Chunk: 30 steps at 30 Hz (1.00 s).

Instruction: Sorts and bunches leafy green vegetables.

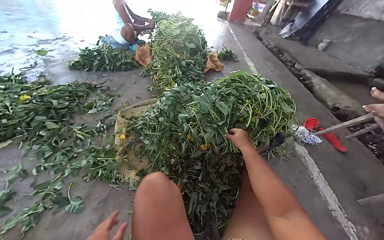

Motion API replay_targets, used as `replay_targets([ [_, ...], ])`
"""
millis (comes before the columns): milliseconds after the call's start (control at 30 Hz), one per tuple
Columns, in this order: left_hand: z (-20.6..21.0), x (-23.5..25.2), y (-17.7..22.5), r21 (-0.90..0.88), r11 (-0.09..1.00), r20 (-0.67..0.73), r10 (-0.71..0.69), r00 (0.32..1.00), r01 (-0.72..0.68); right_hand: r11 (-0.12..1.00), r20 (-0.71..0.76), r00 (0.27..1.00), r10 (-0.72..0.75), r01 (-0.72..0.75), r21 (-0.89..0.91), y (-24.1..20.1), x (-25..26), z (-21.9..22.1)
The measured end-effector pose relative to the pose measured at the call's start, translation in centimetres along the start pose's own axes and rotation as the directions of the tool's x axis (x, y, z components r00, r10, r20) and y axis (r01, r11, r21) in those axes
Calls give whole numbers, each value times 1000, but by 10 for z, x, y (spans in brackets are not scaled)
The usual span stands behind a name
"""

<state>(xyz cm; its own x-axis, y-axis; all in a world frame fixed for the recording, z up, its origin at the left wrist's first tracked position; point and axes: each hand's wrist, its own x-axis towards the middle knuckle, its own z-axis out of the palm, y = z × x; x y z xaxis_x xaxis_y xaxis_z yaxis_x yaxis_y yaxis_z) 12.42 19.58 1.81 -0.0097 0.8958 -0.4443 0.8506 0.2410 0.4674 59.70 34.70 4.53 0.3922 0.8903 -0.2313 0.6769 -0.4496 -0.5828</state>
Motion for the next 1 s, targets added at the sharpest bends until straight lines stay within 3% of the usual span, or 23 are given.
replay_targets([
  [133,6,15,63,181,954,-218,276,936,-239,891,-148,989,-27,91,444,-5,-11,-28],
  [233,-2,16,69,73,932,-301,361,883,-356,940,-146,989,24,28,340,12,-6,-54],
  [367,-18,12,102,-107,888,-297,401,867,-448,798,-294,955,-31,201,568,7,-21,-70],
  [567,-33,5,191,-264,811,-137,505,852,-523,859,-271,951,-146,258,442,13,-35,-69],
  [733,-28,25,234,-476,739,-30,527,849,-476,766,-304,927,-218,356,535,-2,-50,-63],
  [833,-20,43,248,-698,602,-82,470,879,-387,741,-318,871,-375,487,462,-24,-73,-49],
  [1000,-3,75,242,-891,290,-244,343,907,-349,725,-277,769,-576,637,262,-52,-113,46],
])
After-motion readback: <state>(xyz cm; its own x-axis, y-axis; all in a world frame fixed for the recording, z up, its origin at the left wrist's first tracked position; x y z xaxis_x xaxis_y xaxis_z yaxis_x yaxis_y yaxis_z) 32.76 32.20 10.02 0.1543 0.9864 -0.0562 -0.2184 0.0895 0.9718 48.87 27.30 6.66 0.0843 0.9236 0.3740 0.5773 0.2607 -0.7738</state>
